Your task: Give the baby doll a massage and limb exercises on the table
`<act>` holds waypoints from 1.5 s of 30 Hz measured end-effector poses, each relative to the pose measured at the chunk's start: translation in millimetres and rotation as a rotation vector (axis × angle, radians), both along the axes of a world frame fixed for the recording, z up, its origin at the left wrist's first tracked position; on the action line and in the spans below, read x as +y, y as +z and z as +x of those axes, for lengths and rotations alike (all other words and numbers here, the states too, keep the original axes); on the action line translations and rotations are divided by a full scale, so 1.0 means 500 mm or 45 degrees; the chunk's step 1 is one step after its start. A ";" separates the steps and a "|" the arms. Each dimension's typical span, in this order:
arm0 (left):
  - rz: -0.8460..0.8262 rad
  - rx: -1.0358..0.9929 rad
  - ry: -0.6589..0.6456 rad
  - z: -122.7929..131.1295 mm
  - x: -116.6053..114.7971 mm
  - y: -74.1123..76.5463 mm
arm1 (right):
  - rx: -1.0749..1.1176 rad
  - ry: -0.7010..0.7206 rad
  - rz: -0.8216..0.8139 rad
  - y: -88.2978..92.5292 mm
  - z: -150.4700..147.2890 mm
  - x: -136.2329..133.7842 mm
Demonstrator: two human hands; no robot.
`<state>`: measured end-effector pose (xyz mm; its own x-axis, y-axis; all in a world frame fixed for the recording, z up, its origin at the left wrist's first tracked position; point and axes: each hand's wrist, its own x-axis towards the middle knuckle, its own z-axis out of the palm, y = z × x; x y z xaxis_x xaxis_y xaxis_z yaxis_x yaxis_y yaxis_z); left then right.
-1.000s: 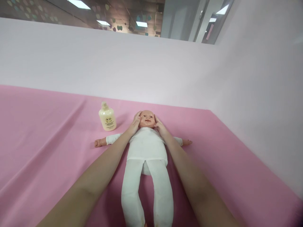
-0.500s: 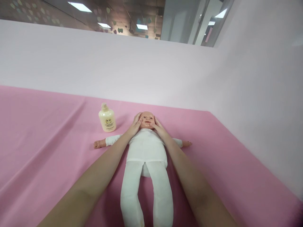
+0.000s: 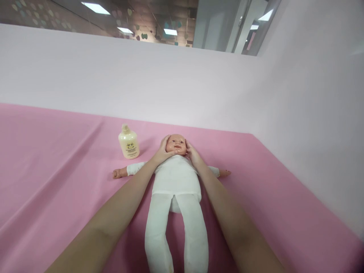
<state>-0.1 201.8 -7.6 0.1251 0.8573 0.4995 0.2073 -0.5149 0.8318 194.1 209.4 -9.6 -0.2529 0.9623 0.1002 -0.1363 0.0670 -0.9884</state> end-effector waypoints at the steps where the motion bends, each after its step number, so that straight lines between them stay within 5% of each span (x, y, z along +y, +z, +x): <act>1: 0.009 -0.001 0.000 0.001 -0.002 0.001 | 0.036 0.016 -0.020 0.001 0.002 -0.003; 21: -0.072 -0.043 -0.084 -0.001 -0.012 0.016 | -0.136 0.120 0.038 -0.004 0.012 -0.003; 27: -0.128 -0.093 -0.136 -0.010 0.003 0.006 | -0.166 -0.005 0.061 -0.015 0.016 0.003; 45: -0.221 -0.351 -0.167 -0.003 0.017 -0.008 | 0.016 -0.006 -0.007 -0.017 0.001 0.018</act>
<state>-1.5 210.2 -11.4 0.1204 0.9179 0.3782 -0.0956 -0.3685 0.9247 194.6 218.3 -17.8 -0.2472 0.9640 0.0979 -0.1486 0.0622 -0.9869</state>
